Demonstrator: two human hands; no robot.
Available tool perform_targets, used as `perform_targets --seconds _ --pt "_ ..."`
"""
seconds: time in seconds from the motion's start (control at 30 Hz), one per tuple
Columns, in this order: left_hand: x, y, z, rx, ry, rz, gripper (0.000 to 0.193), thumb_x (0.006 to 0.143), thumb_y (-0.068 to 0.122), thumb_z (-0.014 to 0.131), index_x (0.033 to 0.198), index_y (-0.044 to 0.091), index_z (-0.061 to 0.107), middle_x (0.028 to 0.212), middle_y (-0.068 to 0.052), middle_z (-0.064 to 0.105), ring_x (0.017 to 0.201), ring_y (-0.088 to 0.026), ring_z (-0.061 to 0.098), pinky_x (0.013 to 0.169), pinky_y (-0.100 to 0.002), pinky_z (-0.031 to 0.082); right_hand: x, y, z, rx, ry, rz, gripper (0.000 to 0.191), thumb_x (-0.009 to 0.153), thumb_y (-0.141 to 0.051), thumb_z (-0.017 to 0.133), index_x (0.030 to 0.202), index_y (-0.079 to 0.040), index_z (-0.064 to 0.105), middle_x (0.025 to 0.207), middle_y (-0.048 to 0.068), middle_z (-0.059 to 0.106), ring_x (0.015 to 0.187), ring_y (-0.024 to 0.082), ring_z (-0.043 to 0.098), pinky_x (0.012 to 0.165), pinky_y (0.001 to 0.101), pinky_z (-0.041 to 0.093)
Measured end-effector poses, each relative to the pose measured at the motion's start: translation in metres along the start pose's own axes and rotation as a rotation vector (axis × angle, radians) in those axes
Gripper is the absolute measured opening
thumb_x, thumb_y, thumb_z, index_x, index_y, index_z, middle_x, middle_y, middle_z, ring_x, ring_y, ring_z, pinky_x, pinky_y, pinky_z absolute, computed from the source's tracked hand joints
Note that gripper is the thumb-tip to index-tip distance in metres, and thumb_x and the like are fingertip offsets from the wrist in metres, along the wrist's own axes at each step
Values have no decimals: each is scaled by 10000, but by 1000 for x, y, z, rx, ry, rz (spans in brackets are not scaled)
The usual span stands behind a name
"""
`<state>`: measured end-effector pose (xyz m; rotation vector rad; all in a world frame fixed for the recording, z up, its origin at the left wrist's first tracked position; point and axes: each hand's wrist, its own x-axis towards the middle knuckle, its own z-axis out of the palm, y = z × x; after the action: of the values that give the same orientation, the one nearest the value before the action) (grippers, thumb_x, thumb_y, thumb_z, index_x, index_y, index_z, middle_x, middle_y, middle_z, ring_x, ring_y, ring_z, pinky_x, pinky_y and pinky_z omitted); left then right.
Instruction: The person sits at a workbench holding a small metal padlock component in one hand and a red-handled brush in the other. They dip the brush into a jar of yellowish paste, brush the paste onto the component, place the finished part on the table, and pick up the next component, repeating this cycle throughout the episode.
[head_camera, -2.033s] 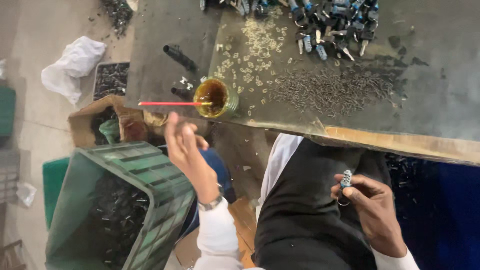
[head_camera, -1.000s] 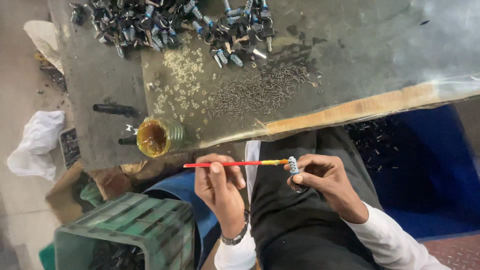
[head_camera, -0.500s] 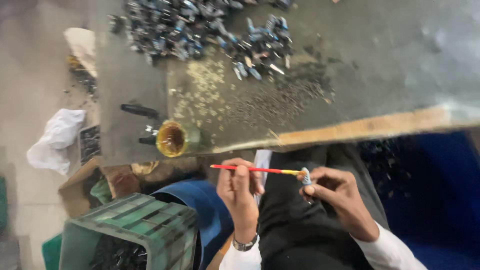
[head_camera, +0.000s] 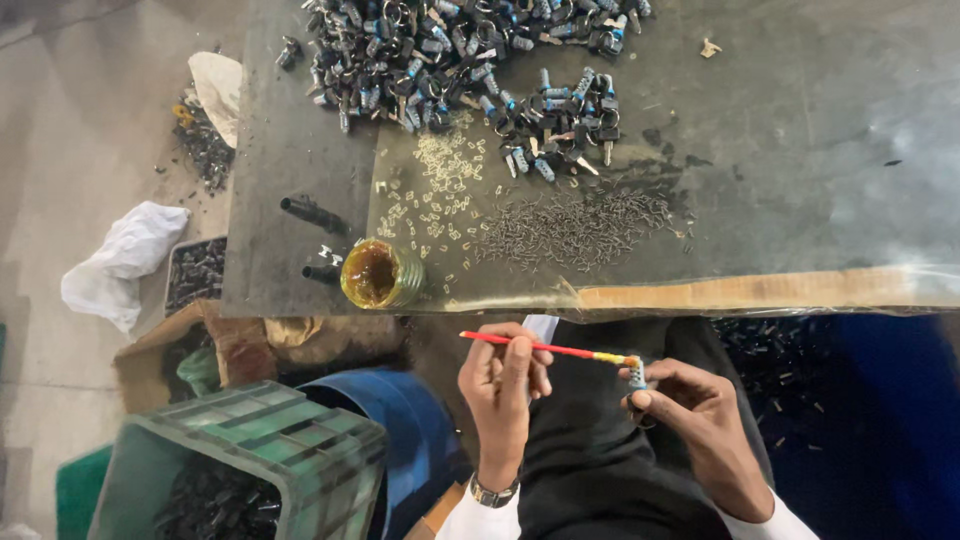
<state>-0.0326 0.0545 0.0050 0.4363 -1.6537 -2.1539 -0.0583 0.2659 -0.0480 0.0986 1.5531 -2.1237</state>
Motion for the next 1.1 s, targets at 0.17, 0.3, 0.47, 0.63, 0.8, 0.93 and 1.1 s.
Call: perform_targets --seconds 0.17,0.3,0.47,0.63,0.8,0.93,1.1 --pt "7 23 -14 56 207 164 164 1050 165 573 1034 3 590 782 -81 649 558 -103 566 496 -234 436 -5 -16 1 -54 53 62 232 861 -60 719 1065 43 759 837 115 766 769 160 707 729 301 568" --pt "23 54 -55 326 421 442 214 1107 224 536 1055 19 565 862 -83 657 602 -109 584 534 -223 415 -14 -17 -24 -332 216 51 256 917 -81 686 1142 25 746 935 124 770 916 152 701 887 270 534" --pt "46 72 -109 520 600 624 190 1140 208 570 1125 18 584 930 -93 658 648 -115 586 566 -231 415 -5 12 -88 -404 414 -140 205 1043 -49 679 1215 63 678 1067 112 730 952 130 677 897 273 530" --pt "63 62 -121 899 536 722 290 1128 149 622 1324 -25 498 1152 -185 575 811 -137 553 701 -252 469 24 32 -131 -803 471 -361 231 996 -97 732 1173 46 688 1158 185 715 1056 267 650 968 360 509" --pt "27 41 -72 461 775 748 319 1069 171 644 1295 28 470 944 10 524 680 -52 461 583 -184 396 30 30 -133 -1279 515 -408 325 943 -177 727 1219 -16 667 1221 214 701 1108 426 589 1156 486 455" --pt "35 26 -20 794 92 410 138 956 100 742 1090 100 710 982 -47 708 734 -136 653 659 -260 528 27 31 -113 -1013 521 -431 424 934 -161 763 1289 16 612 1261 209 635 1092 336 601 983 400 503" --pt "145 2 38 1186 -105 517 209 904 135 718 1108 182 719 1000 -29 673 834 -228 678 719 -381 512 15 9 -78 -818 566 -220 356 935 -102 778 1260 3 677 1168 137 661 936 177 653 781 313 525"
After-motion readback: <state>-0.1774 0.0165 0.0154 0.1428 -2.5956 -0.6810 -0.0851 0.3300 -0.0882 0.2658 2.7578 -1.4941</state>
